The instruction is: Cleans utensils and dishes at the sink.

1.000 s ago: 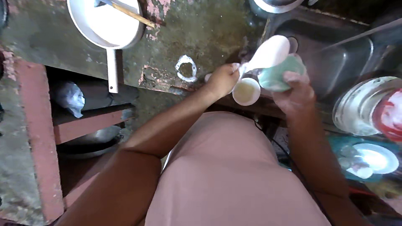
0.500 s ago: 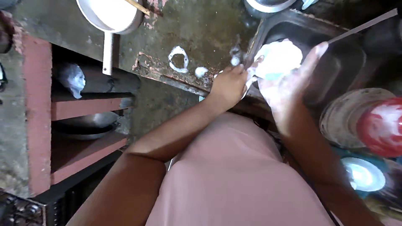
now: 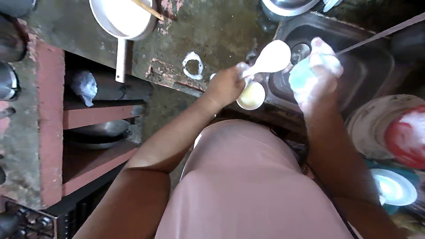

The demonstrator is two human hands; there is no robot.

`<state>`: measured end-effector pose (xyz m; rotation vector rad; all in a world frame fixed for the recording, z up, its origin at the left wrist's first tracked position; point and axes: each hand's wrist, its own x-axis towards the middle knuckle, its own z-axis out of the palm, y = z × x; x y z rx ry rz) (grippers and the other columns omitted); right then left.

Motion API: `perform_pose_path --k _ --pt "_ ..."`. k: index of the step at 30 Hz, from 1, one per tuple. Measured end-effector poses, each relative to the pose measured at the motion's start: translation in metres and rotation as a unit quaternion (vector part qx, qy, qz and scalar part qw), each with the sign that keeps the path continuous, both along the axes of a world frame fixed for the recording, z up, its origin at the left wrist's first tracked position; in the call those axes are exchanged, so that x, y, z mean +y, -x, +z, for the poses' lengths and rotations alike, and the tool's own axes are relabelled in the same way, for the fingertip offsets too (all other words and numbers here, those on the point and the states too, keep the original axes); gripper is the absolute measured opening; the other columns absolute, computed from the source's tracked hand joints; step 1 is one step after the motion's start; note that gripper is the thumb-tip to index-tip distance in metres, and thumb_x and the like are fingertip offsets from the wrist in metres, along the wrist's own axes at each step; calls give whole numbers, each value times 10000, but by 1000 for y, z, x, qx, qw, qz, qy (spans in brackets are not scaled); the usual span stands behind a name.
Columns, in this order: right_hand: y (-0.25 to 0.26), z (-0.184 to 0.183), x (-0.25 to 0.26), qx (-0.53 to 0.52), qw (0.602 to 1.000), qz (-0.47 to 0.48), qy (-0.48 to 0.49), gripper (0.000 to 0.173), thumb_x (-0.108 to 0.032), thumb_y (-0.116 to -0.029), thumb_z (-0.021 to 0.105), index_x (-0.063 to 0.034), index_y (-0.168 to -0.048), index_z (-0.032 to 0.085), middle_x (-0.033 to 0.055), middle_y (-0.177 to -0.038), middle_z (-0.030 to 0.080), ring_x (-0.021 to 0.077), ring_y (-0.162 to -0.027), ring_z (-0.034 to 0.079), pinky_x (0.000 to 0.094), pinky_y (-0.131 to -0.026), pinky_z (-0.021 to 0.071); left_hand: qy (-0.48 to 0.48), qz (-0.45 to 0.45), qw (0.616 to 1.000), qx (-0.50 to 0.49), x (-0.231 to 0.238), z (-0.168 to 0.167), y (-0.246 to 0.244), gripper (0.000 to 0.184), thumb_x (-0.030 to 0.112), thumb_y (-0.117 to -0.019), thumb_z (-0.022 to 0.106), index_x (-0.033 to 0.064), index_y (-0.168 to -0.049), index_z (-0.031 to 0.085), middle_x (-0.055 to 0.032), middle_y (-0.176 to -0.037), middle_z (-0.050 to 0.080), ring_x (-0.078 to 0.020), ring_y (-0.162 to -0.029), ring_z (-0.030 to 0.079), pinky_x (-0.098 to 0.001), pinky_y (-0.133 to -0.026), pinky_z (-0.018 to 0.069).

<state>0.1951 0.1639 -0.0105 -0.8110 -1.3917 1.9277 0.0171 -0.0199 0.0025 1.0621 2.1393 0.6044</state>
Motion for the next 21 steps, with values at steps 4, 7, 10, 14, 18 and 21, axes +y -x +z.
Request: perform_pose_path --k 4,7,10,14,18,21 --pt "13 3 -27 -23 993 -26 113 435 -33 -965 442 -86 -1384 544 122 -1313 635 279 -1182 636 527 -940 578 -116 30 993 -6 12 5 -3 356 194 -1058 541 149 -1408 590 -72 -1162 731 -165 -1018 719 -406 -932 593" --pt "38 4 -58 53 978 -17 203 416 -102 -1002 420 -124 -1415 470 114 -1298 618 256 -1168 629 520 -965 553 -98 -73 992 25 29 10 -18 551 41 -981 557 155 -1518 505 -155 -1396 539 -264 -1198 622 -434 -1003 561" --pt "55 -4 -71 40 991 -40 118 427 -117 -1065 422 -21 -1480 400 172 -1305 647 266 -1168 655 441 -980 563 -130 -157 976 78 27 -3 -26 380 208 -947 601 149 -1316 668 -156 -1472 489 -319 -1338 491 -474 -1092 467" --pt "41 -16 -70 -148 979 -111 -90 340 -142 -1008 618 34 -1291 550 124 -1120 681 160 -1034 685 370 -915 599 -233 -152 959 57 25 -5 0 250 393 -956 582 256 -1092 741 -53 -1410 549 -308 -1316 457 -542 -1075 392" --pt "40 -5 -81 -337 903 -43 -264 355 -137 -921 713 48 -1210 622 158 -1082 705 180 -1032 688 373 -937 573 -277 -51 940 -190 47 -10 2 598 325 -963 714 21 -1431 497 -133 -1369 588 -207 -1264 569 -394 -1083 497" --pt "59 19 -93 -513 803 46 -300 438 -189 -900 711 39 -1262 618 252 -1160 674 388 -1094 671 573 -909 547 -253 3 896 -365 63 -4 -9 388 160 -1085 455 -20 -1422 519 -110 -1317 662 -125 -1194 639 -329 -1046 532"
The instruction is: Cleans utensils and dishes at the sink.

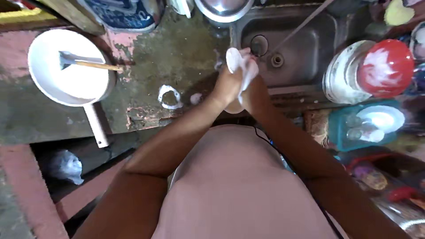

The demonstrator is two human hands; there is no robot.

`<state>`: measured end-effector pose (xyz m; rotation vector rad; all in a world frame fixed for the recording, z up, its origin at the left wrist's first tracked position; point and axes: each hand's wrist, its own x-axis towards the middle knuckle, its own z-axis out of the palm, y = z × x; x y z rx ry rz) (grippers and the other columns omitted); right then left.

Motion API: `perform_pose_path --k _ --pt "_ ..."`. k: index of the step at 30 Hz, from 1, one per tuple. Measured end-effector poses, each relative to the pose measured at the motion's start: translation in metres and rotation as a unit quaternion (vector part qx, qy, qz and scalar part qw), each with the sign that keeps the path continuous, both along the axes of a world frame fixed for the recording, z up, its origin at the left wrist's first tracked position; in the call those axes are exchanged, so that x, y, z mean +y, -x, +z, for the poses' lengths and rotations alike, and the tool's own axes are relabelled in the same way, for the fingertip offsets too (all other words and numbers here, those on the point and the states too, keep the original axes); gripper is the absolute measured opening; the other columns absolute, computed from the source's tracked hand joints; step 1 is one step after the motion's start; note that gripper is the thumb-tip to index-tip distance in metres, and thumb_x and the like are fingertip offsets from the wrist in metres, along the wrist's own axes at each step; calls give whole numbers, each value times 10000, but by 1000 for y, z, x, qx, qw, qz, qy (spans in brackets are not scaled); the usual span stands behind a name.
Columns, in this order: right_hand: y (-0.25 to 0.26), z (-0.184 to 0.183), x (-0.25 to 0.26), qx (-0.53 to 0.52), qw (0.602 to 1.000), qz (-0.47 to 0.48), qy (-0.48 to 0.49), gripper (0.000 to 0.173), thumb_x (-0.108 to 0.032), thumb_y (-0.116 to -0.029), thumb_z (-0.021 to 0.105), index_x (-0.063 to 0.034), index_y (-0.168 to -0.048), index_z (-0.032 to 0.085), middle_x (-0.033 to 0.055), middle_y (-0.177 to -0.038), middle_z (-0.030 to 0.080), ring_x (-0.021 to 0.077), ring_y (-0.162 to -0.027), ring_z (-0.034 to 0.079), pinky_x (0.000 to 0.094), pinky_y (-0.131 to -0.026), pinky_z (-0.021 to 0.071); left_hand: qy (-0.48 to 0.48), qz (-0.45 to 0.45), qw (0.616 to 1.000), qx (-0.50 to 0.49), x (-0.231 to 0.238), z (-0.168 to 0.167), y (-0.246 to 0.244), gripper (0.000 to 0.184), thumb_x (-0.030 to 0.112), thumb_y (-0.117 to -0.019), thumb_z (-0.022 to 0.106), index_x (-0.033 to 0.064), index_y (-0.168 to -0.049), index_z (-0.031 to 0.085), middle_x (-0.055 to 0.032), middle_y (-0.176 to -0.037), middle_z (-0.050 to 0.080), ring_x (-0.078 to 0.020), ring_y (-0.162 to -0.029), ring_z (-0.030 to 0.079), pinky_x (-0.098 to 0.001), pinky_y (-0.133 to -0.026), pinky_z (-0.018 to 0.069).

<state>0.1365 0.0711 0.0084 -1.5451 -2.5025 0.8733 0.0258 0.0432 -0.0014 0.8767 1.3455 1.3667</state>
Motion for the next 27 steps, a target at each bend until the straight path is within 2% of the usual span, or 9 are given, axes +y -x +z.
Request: perform_pose_path --k 2,4,8,11,13,16,19,23,27 --pt "-11 -8 4 19 1000 -6 3 438 -244 -918 719 42 -1238 631 241 -1132 689 370 -1070 686 555 -909 557 -30 -1 999 -21 7 1 5 402 161 -1103 368 -36 -1411 534 -112 -1329 676 -158 -1222 648 -361 -1075 532" --pt "-36 -24 19 107 993 -11 41 410 -327 -951 707 -10 -1207 664 153 -1084 724 246 -1031 707 459 -930 575 -59 1 997 -44 12 6 11 388 161 -1101 406 -55 -1404 517 -125 -1276 708 -212 -1182 682 -400 -1039 565" --pt "-65 -28 35 257 962 -38 82 359 -293 -994 665 -22 -1229 674 92 -1085 733 107 -1009 698 318 -930 573 -36 25 991 -125 20 -1 -11 473 224 -1086 530 -44 -1473 477 -160 -1310 687 -288 -1172 691 -437 -978 607" --pt "-74 -26 29 380 909 -72 159 343 -198 -1009 646 16 -1271 591 84 -1101 696 74 -1000 682 263 -904 588 -32 44 990 -130 30 -1 -26 385 189 -1054 595 -61 -1345 569 -165 -1236 719 -284 -1134 706 -434 -967 603" --pt "-87 -23 30 371 910 -79 169 313 -196 -1004 645 -3 -1248 602 62 -1036 695 59 -899 680 251 -811 595 -38 53 990 -122 37 5 -28 386 212 -1032 640 -70 -1292 596 -174 -1180 731 -294 -1104 715 -450 -976 601" --pt "-113 -20 48 260 955 -82 115 300 -282 -1010 644 -49 -1199 656 45 -996 697 62 -887 672 263 -808 584 -34 43 994 -91 44 11 -36 309 193 -1047 612 -51 -1237 631 -156 -1125 736 -276 -1058 723 -451 -958 606" --pt "-148 -30 66 125 985 -93 79 445 -417 -969 679 -62 -1236 674 111 -1084 731 180 -1006 708 408 -919 581 -14 6 1000 -19 50 4 -45 216 173 -1027 648 8 -1154 706 -63 -1016 754 -155 -909 726 -345 -841 622" --pt "-189 -25 79 103 992 -34 64 422 -357 -973 685 -38 -1249 671 154 -1148 725 240 -1087 701 461 -990 550 -13 -45 997 67 57 -11 -48 137 143 -928 773 49 -1020 735 -29 -972 760 -131 -889 725 -327 -822 620" --pt "-224 -30 92 213 965 -27 150 299 -261 -978 684 -65 -1203 671 30 -1027 722 55 -921 680 260 -859 576 7 -124 990 71 66 -12 -50 139 142 -999 678 45 -1086 725 -16 -994 746 -111 -856 711 -309 -774 621"
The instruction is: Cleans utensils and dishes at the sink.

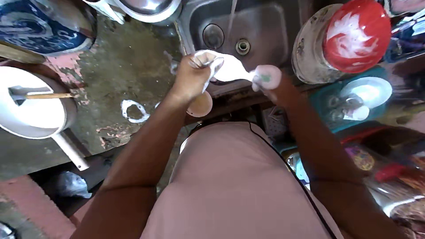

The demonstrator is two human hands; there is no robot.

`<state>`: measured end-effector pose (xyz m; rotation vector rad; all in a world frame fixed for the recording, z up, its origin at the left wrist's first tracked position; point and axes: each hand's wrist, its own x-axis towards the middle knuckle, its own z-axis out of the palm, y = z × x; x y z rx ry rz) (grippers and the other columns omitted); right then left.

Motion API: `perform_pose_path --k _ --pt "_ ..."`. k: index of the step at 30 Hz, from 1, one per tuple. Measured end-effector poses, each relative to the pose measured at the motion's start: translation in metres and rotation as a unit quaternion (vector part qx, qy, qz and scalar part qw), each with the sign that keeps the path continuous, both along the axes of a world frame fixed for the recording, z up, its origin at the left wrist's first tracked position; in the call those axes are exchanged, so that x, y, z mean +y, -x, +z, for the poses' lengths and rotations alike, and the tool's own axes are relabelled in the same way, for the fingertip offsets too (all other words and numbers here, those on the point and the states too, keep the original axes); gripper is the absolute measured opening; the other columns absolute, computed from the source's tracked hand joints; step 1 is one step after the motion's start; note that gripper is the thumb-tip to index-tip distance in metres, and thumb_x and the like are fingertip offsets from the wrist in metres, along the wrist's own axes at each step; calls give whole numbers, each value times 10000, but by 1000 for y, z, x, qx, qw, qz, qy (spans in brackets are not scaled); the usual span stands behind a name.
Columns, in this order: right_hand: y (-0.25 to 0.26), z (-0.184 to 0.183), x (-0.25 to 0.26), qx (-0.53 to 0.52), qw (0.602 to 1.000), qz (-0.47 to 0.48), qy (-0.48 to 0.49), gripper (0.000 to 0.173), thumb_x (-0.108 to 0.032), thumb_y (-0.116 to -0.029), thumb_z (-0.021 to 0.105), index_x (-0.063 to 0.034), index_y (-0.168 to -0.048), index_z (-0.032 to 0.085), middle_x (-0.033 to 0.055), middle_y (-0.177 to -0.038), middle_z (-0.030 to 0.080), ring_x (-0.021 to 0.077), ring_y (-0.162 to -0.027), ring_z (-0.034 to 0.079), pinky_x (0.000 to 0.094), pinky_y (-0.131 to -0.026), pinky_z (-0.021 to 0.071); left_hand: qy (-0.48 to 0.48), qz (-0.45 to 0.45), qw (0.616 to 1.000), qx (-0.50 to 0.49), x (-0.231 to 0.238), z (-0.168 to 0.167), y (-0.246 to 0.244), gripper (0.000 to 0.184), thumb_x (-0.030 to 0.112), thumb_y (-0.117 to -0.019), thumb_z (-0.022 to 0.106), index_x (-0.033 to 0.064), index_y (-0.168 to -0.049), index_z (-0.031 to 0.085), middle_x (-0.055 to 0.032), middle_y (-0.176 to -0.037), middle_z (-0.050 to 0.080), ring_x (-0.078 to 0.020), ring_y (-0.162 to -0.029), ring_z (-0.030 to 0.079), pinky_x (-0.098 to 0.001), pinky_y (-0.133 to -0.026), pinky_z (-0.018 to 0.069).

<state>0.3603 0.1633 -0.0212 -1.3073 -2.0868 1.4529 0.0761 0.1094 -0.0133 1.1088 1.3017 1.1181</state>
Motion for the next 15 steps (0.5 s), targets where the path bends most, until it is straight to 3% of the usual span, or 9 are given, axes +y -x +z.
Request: perform_pose_path --k 2,4,7,10,15 --pt "-16 -16 9 105 988 -39 110 265 -268 -994 664 -68 -1168 666 21 -870 698 89 -682 624 260 -596 540 2 -27 1000 11 7 2 -1 158 141 -1022 642 45 -1118 721 -14 -1029 740 -107 -874 707 -302 -782 620" --pt "-29 -15 13 161 965 -72 194 271 -282 -1010 632 -87 -1197 654 5 -777 647 101 -580 569 257 -487 487 -1 -32 999 14 14 4 1 142 132 -1016 649 61 -1124 707 12 -1041 734 -78 -875 699 -269 -776 610" --pt "-40 1 13 187 932 -70 302 297 -331 -1065 492 -129 -1218 647 -11 -754 614 98 -573 558 256 -489 492 5 -25 1000 -13 22 7 0 138 90 -956 724 74 -1092 706 19 -1022 740 -82 -846 706 -263 -736 618" --pt "-39 7 8 195 901 -41 386 406 -401 -1096 352 -135 -1223 631 -12 -743 594 75 -519 515 227 -431 452 -25 -37 999 -24 28 9 -6 125 39 -881 781 78 -983 718 18 -979 752 -98 -876 723 -291 -815 626" --pt "-33 10 3 219 892 -15 394 354 -454 -1037 550 -121 -1105 647 -45 -670 526 47 -478 453 201 -413 404 -71 -67 994 43 37 12 1 129 69 -847 823 99 -910 714 39 -916 756 -76 -816 727 -277 -765 633"
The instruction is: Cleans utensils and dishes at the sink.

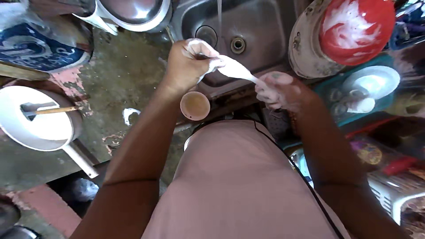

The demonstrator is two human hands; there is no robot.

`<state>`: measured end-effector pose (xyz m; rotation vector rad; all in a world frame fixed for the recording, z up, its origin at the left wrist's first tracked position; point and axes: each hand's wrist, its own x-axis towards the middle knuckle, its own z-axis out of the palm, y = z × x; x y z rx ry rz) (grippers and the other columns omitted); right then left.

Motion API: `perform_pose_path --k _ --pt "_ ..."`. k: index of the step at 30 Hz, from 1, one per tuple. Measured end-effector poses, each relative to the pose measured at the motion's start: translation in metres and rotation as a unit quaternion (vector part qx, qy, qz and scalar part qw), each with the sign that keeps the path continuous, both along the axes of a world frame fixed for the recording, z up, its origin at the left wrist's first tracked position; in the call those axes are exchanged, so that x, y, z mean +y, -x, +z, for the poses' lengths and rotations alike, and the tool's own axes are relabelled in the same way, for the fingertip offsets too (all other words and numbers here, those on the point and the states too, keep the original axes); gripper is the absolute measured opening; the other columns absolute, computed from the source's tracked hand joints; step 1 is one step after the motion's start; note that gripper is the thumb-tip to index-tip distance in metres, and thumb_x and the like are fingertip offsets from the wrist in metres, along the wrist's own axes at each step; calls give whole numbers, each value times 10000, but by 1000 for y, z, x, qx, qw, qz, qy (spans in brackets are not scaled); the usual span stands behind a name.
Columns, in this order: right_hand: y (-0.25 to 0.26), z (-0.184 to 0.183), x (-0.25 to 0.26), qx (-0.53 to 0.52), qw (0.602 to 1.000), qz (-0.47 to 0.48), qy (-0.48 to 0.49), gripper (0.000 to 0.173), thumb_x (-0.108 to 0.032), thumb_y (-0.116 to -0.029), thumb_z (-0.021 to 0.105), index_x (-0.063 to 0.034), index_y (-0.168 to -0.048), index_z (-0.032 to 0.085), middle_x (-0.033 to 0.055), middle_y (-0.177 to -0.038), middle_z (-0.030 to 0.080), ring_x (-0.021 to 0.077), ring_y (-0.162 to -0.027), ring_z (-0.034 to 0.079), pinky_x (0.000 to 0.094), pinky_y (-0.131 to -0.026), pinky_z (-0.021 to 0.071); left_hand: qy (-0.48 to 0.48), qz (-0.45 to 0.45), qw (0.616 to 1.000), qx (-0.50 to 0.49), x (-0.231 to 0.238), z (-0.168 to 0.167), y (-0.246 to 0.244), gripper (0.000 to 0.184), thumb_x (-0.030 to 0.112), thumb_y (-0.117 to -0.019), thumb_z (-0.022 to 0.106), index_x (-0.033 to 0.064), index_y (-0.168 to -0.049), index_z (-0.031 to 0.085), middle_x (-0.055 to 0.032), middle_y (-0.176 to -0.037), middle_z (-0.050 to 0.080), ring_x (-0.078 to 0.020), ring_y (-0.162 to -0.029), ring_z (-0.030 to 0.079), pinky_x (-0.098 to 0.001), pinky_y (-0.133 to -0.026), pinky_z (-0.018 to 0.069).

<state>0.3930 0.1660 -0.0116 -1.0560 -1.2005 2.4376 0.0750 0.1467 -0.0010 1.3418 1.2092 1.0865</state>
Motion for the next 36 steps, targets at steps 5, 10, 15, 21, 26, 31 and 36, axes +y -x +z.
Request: perform_pose_path --k 5,10,15,21,26,31,36 --pt "-8 9 -10 -5 1000 3 -25 286 -435 -1002 636 -150 -1025 652 -55 -656 529 40 -477 476 189 -407 413 -114 -144 979 93 3 -5 24 124 142 -918 769 33 -975 757 -41 -978 766 -85 -892 729 -275 -836 620" --pt "-32 7 -22 -114 988 -101 -39 196 -347 -1023 602 -163 -1081 635 -38 -709 571 56 -513 496 208 -434 430 -112 -133 974 143 -4 -15 38 145 156 -998 667 47 -1055 744 -33 -1058 746 -52 -974 700 -250 -893 587" --pt "-48 -20 -19 -213 926 -303 -75 227 -281 -1076 466 -185 -1227 606 -67 -720 564 52 -550 512 226 -476 458 -38 -80 980 179 -26 -27 54 169 194 -1013 645 73 -1079 741 -17 -1085 748 -21 -962 690 -226 -878 574" --pt "-57 -55 5 -228 865 -443 -57 218 -262 -1068 440 -211 -1261 526 -13 -867 622 124 -675 594 315 -571 528 60 4 978 199 -60 -39 75 169 256 -945 749 103 -1011 726 22 -978 735 -11 -851 681 -238 -814 585" --pt "-62 -68 18 -328 827 -436 -135 375 -280 -1012 620 -132 -1352 561 29 -1033 655 134 -755 631 349 -648 580 141 51 961 234 -84 -42 90 270 367 -1025 639 104 -1013 698 -7 -893 693 -67 -774 649 -313 -760 570" --pt "-49 -56 6 -357 772 -480 -214 384 -193 -1063 502 -61 -1424 492 118 -1275 625 213 -1063 674 451 -850 623 239 70 932 263 -103 -51 103 345 431 -1064 536 129 -1106 700 -43 -945 722 -151 -835 698 -452 -803 590" --pt "-43 -63 -14 -542 678 -449 -213 474 -238 -1078 409 -7 -1490 443 168 -1457 528 219 -1322 526 404 -1093 464 288 95 911 281 -113 -66 112 407 497 -1047 535 138 -1147 699 -84 -1018 724 -229 -943 702 -542 -880 561"
